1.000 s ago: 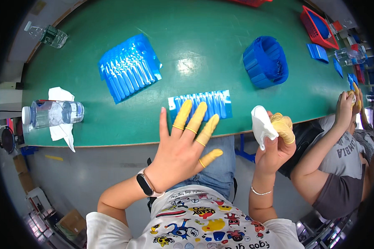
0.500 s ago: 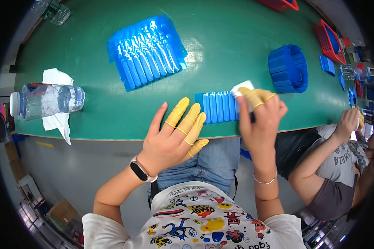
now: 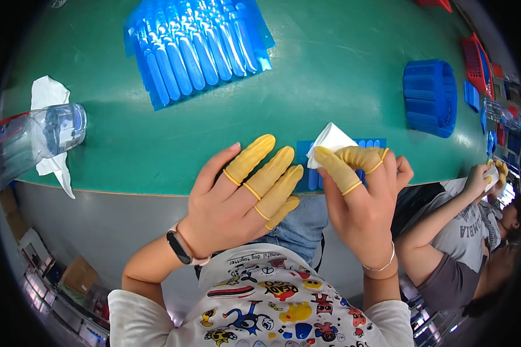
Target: The person cleans blue plastic components by wiping them with a white cloth at a manufacturing workbench.
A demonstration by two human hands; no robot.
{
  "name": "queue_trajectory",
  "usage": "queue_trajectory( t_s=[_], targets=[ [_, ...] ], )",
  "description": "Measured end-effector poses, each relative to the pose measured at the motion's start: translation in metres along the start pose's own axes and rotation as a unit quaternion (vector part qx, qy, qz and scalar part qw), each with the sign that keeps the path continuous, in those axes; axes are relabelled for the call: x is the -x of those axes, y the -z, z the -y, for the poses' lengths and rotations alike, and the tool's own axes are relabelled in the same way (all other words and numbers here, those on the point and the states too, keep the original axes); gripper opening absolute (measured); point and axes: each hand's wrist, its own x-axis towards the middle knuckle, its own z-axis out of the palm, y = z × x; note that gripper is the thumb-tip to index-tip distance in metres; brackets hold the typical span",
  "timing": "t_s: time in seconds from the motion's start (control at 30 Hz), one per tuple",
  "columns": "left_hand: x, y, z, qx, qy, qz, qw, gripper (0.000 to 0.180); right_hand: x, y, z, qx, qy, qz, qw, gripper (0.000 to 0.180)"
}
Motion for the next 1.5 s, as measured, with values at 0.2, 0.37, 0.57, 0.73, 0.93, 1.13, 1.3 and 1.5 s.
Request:
queue_trajectory(
  t_s=[0.2,0.37,0.57,0.73,0.93,1.13,1.3,1.5],
  targets=[
    [-0.004,0.001,-0.005,0.017,-0.005,0.026,0.999,0.036,0.000,0.001,-0.003,-0.031,-0.010,0.001,0.999,0.039],
    [-0.006,-0.002,-0.006,0.003,-0.034,0.016,0.999,0.036,0.029,0.021,-0.008,-0.012,-0.046,0.053,0.997,0.038],
    [-0.010,-0.004,-0.006,-0.014,-0.036,0.016,0.999,0.030,0.016,0.010,0.002,-0.036,-0.010,0.043,0.998,0.028],
    [-0.010,-0.010,-0.008,-0.017,-0.031,-0.014,0.999,0.027,0.006,0.013,-0.027,0.030,-0.096,-0.052,0.994,0.024],
    [-0.010,-0.014,-0.009,-0.109,-0.060,-0.009,0.992,0.026,0.017,0.009,-0.021,-0.031,-0.085,-0.049,0.995,0.027],
    [-0.007,-0.024,-0.007,-0.161,-0.074,-0.029,0.984,0.031,0.018,0.006,-0.028,-0.038,-0.090,-0.055,0.994,0.026],
    [-0.006,-0.019,-0.008,-0.172,-0.063,-0.012,0.983,0.033,0.018,0.005,-0.024,-0.057,-0.095,-0.059,0.992,0.027],
    [-0.002,-0.019,0.000,-0.185,-0.087,-0.025,0.979,0.033,0.014,0.007,-0.014,-0.036,-0.109,-0.034,0.993,0.028]
  ],
)
